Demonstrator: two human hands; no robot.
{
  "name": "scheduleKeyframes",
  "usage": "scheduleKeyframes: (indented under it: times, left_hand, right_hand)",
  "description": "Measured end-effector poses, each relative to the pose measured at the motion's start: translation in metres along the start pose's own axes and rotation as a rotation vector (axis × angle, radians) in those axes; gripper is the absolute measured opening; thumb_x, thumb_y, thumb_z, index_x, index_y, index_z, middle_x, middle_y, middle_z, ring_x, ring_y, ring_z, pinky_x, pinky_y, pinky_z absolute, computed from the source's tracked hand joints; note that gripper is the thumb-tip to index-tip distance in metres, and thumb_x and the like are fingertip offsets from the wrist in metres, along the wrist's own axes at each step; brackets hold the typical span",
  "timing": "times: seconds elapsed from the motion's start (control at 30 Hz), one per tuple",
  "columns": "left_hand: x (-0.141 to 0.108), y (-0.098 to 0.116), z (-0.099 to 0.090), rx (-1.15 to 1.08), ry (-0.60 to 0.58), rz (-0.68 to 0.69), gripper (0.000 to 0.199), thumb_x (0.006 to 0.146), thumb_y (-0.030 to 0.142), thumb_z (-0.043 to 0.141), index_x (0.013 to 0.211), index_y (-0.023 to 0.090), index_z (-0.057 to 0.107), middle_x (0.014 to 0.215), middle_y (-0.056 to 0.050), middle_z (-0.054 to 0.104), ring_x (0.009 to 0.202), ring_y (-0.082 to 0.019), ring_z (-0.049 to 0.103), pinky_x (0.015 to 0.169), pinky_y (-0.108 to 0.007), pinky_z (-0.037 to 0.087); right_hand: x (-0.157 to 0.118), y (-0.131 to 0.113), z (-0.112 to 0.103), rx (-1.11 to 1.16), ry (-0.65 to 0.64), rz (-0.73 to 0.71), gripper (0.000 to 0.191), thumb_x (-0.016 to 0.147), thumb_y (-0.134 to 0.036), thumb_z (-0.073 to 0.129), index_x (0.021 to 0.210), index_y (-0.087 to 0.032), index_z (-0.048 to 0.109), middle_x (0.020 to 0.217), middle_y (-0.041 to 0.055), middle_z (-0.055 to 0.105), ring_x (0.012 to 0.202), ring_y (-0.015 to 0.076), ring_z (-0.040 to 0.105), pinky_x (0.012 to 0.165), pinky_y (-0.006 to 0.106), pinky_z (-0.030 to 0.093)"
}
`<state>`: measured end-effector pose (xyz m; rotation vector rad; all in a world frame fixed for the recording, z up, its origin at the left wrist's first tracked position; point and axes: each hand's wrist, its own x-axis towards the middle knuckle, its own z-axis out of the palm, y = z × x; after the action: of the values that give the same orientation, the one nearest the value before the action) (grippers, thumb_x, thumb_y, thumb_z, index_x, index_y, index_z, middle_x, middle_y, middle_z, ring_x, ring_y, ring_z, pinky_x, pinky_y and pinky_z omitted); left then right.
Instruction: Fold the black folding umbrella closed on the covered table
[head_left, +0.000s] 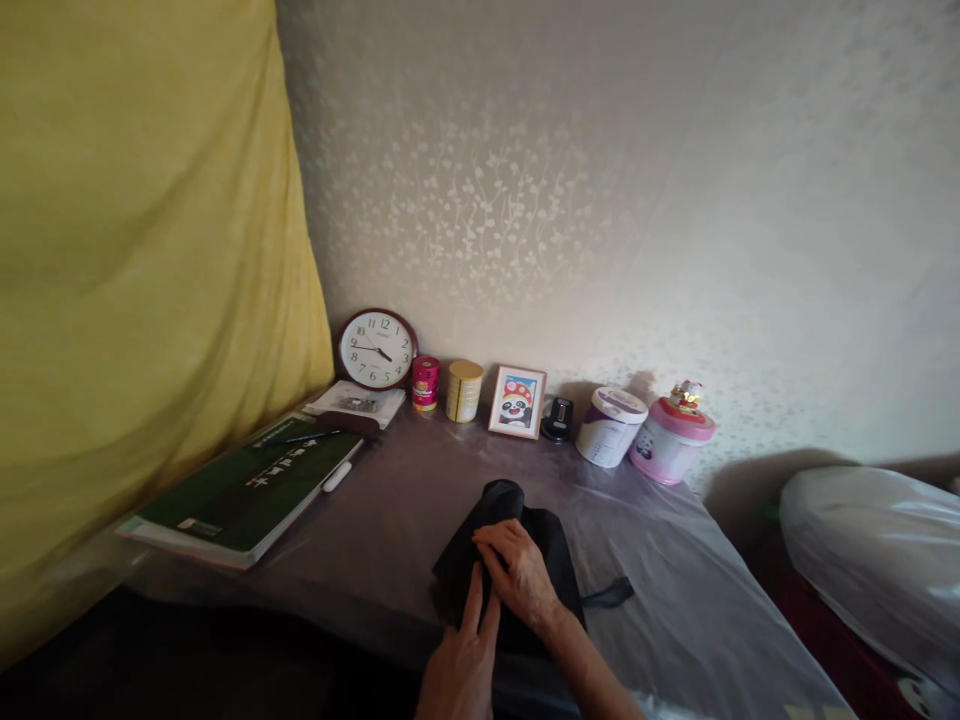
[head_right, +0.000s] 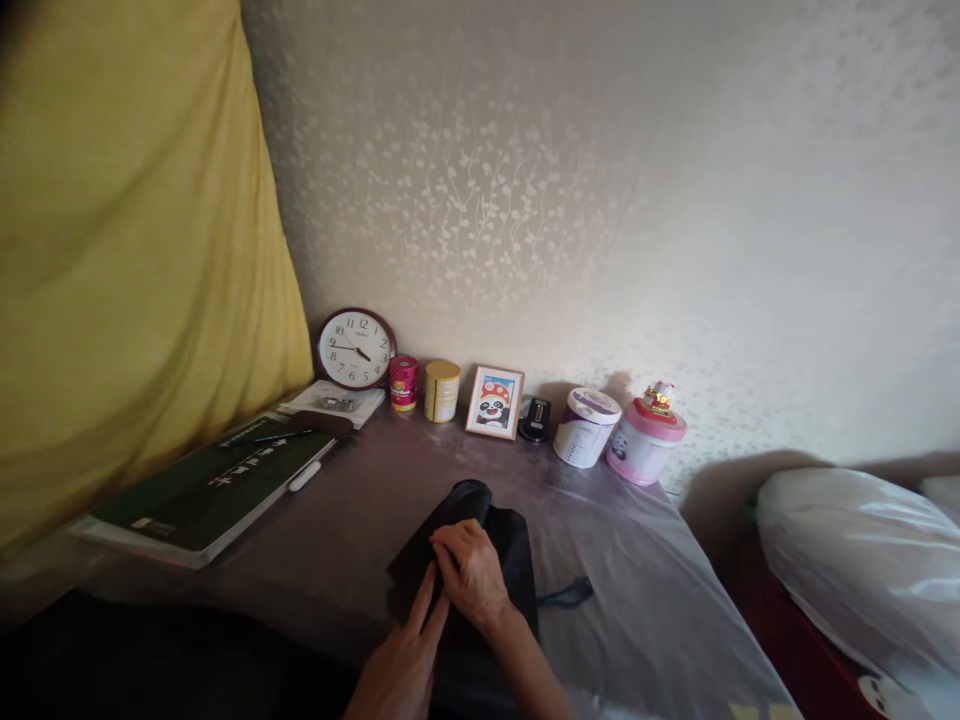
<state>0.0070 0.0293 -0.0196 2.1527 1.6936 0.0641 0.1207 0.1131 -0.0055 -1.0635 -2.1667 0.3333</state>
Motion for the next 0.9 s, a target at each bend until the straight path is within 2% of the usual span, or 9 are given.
scheduleKeyframes:
  times: [0.1,0.23,0.37,0.5,0.6,0.73,0.9]
  left_hand:
    - [0.004,-0.003,0.01,0.043,0.042,0.008,0.094,0.061,-0.006,0.041,0.141,0.027,0.004,0.149,-0.012,-0.001,0.09,-0.024,0.063,0.073,-0.032,0.052]
    - [0.006,-0.004,0.018,0.045,0.099,-0.009,0.083,0.069,-0.004,0.032,0.14,0.03,0.005,0.15,-0.007,0.004,0.086,-0.02,0.064,0.068,-0.028,0.051]
    - [0.007,-0.004,0.018,0.02,0.086,-0.042,0.082,0.069,-0.005,0.028,0.139,0.03,0.003,0.15,-0.005,0.001,0.085,-0.018,0.064,0.067,-0.026,0.051]
    - [0.006,-0.003,0.011,-0.061,0.022,-0.073,0.092,0.062,-0.004,0.036,0.14,0.024,-0.003,0.149,-0.011,-0.004,0.091,-0.02,0.063,0.07,-0.027,0.05]
    - [0.003,0.0,0.006,-0.069,-0.001,-0.099,0.092,0.062,-0.004,0.038,0.14,0.023,-0.003,0.148,-0.014,-0.002,0.092,-0.022,0.063,0.072,-0.029,0.049]
    - [-0.003,0.004,0.001,-0.078,0.017,-0.101,0.088,0.063,-0.008,0.032,0.14,0.02,0.0,0.148,-0.016,0.002,0.093,-0.021,0.063,0.073,-0.029,0.049]
    - [-0.009,0.007,-0.006,-0.024,0.047,-0.084,0.081,0.068,-0.008,0.028,0.14,0.015,0.001,0.148,-0.018,0.007,0.091,-0.02,0.063,0.075,-0.029,0.049]
  right_hand:
    - [0.0,0.016,-0.001,-0.028,-0.005,-0.074,0.026,0.09,-0.024,0.041,0.1,-0.021,0.065,0.105,0.0057,0.066,0.109,0.0194,0.052,0.097,0.039,0.038]
    - [0.017,0.046,0.002,-0.104,-0.028,-0.089,0.029,0.091,-0.024,0.038,0.105,-0.021,0.063,0.113,0.0064,0.064,0.117,0.0199,0.048,0.103,0.045,0.03]
    - [0.043,0.073,0.007,-0.12,-0.057,-0.053,0.032,0.092,-0.025,0.035,0.106,-0.021,0.063,0.112,0.0054,0.064,0.118,0.0194,0.047,0.103,0.043,0.029]
    - [0.066,0.088,0.013,-0.071,-0.126,0.124,0.031,0.091,-0.025,0.035,0.102,-0.023,0.064,0.111,0.0029,0.065,0.109,0.0159,0.054,0.097,0.032,0.036]
    - [0.071,0.095,0.009,-0.082,-0.09,0.307,0.028,0.09,-0.027,0.038,0.099,-0.023,0.064,0.106,0.0037,0.066,0.103,0.0162,0.058,0.092,0.028,0.039]
    - [0.048,0.102,-0.018,-0.168,0.066,0.51,0.034,0.091,-0.028,0.031,0.101,-0.019,0.062,0.104,0.0094,0.066,0.1,0.0196,0.059,0.087,0.031,0.04]
    - [-0.015,0.105,-0.057,-0.241,0.129,0.672,0.035,0.089,-0.029,0.03,0.088,-0.021,0.064,0.079,0.0083,0.068,0.078,0.0195,0.064,0.071,0.029,0.044]
